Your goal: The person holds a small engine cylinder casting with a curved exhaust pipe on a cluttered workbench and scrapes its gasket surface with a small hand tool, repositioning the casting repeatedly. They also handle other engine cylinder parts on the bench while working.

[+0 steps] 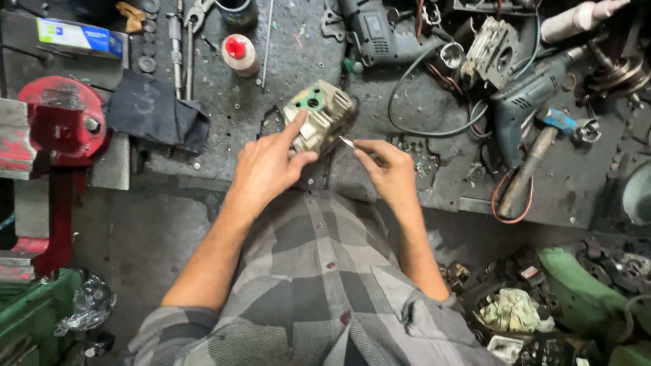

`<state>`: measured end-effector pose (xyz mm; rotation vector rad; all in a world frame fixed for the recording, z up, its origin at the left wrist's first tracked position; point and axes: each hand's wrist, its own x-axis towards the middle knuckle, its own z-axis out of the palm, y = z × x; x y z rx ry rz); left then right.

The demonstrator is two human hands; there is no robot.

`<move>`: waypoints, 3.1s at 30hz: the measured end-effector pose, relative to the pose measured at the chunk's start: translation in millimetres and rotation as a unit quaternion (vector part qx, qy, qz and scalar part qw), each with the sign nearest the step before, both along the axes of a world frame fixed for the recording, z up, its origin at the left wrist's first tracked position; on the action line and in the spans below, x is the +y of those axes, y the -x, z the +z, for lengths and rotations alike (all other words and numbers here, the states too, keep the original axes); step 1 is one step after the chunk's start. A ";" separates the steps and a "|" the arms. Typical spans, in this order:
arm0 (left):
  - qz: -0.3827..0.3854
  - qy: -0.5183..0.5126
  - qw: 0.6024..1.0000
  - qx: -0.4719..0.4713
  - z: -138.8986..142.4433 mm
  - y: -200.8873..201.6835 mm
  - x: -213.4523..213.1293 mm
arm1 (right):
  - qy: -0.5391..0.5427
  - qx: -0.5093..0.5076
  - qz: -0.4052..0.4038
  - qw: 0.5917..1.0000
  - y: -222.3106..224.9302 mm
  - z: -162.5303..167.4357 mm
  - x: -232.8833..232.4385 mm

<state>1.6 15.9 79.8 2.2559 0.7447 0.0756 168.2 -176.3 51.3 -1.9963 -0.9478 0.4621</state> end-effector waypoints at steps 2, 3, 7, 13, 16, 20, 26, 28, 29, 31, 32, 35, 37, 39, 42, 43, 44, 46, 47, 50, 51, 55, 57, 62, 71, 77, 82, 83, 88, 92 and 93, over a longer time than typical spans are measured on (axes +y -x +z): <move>-0.006 -0.025 0.998 0.054 11.1 -10.5 -0.4 | 0.007 0.009 -0.023 1.000 11.0 -4.0 8.8; -0.008 -0.042 0.996 0.080 14.9 -16.4 -0.2 | 0.006 0.013 -0.035 0.999 14.9 -6.0 13.4; -0.024 -0.071 0.989 0.128 21.5 -35.7 -13.4 | 0.036 -0.026 -0.025 0.999 18.6 -9.3 23.0; -0.052 -0.112 0.984 0.127 20.3 -49.2 -22.8 | 0.104 0.042 -0.053 0.992 7.4 -3.9 19.3; -0.071 -0.120 0.981 0.134 19.7 -53.0 -20.0 | 0.074 0.023 -0.034 0.996 1.9 -2.9 16.6; -0.088 -0.117 0.978 0.151 17.0 -57.0 -17.5 | 0.047 0.022 -0.031 0.998 0.3 -6.8 16.0; -0.108 -0.169 0.969 0.141 8.9 -64.2 -18.7 | 0.054 -0.013 -0.063 0.996 7.5 -12.6 17.9; -0.111 -0.179 0.967 0.143 7.9 -64.5 -19.6 | 0.075 -0.001 -0.072 0.995 10.0 -12.6 19.1; -0.114 -0.181 0.966 0.147 7.9 -64.3 -19.2 | 0.095 -0.007 -0.090 0.991 11.0 -12.3 20.1; -0.121 -0.190 0.963 0.147 8.0 -64.7 -18.2 | 0.105 -0.020 -0.097 0.990 11.7 -11.3 21.8; -0.122 -0.196 0.962 0.146 8.4 -64.7 -17.9 | 0.094 -0.026 -0.084 0.992 11.8 -10.6 22.5; -0.126 -0.213 0.957 0.151 9.8 -63.9 -17.4 | 0.107 -0.015 -0.081 0.991 10.7 -8.0 23.8; -0.126 -0.217 0.956 0.153 9.8 -65.1 -16.9 | 0.117 -0.030 -0.085 0.989 9.2 -6.1 23.9; -0.123 -0.205 0.957 0.162 9.9 -64.6 -17.0 | 0.122 -0.064 -0.076 0.987 8.9 -4.6 24.0; -0.131 -0.209 0.955 0.163 9.3 -63.7 -16.0 | 0.063 -0.012 -0.057 0.996 8.8 -3.5 25.1; -0.133 -0.212 0.954 0.164 9.1 -63.3 -15.4 | 0.095 -0.030 -0.062 0.993 9.0 -3.3 25.9; -0.134 -0.215 0.953 0.164 8.7 -63.5 -15.5 | 0.127 -0.048 -0.067 0.988 9.1 -2.8 25.9; -0.130 -0.215 0.954 0.163 8.2 -63.7 -15.1 | 0.142 -0.070 -0.049 0.986 8.2 -2.1 26.8; -0.131 -0.213 0.955 0.163 8.0 -63.8 -14.9 | 0.125 -0.072 -0.031 0.989 7.5 -1.6 27.0; -0.134 -0.212 0.953 0.169 7.2 -64.7 -15.0 | 0.151 -0.014 -0.053 0.987 2.3 0.0 26.2; -0.134 -0.213 0.952 0.172 7.0 -64.9 -15.0 | 0.171 0.016 -0.071 0.983 0.1 0.3 25.6; -0.129 -0.201 0.957 0.167 6.4 -64.0 -14.7 | 0.094 0.012 -0.021 0.995 -2.0 -2.3 22.4; -0.132 -0.200 0.955 0.173 5.9 -64.5 -15.0 | 0.138 0.020 -0.063 0.988 -2.6 -6.0 21.0; -0.133 -0.208 0.956 0.161 5.4 -64.6 -15.4 | 0.089 0.033 -0.042 0.995 -3.8 -16.4 17.9; -0.153 -0.211 0.950 0.169 7.4 -64.2 -10.4 | 0.098 0.051 -0.011 0.994 -6.6 -13.5 15.1; -0.153 -0.199 0.951 0.180 11.6 -66.3 -9.0 | 0.140 0.042 -0.053 0.988 -8.4 -6.9 17.7; -0.155 -0.194 0.951 0.181 15.0 -67.5 -8.7 | 0.109 0.028 -0.067 0.991 -6.3 -8.7 17.1; -0.155 -0.194 0.952 0.178 15.4 -67.5 -8.8 | 0.116 0.045 -0.067 0.990 -5.8 -9.7 16.7; -0.157 -0.206 0.949 0.180 14.5 -66.8 -9.7 | 0.089 0.041 -0.081 0.992 -3.6 -16.5 15.4; -0.155 -0.223 0.948 0.167 11.0 -64.9 -10.8 | 0.095 0.059 -0.083 0.990 0.2 -20.7 15.8; -0.154 -0.227 0.948 0.159 10.2 -64.3 -10.8 | 0.097 0.074 -0.070 0.990 1.6 -21.5 16.3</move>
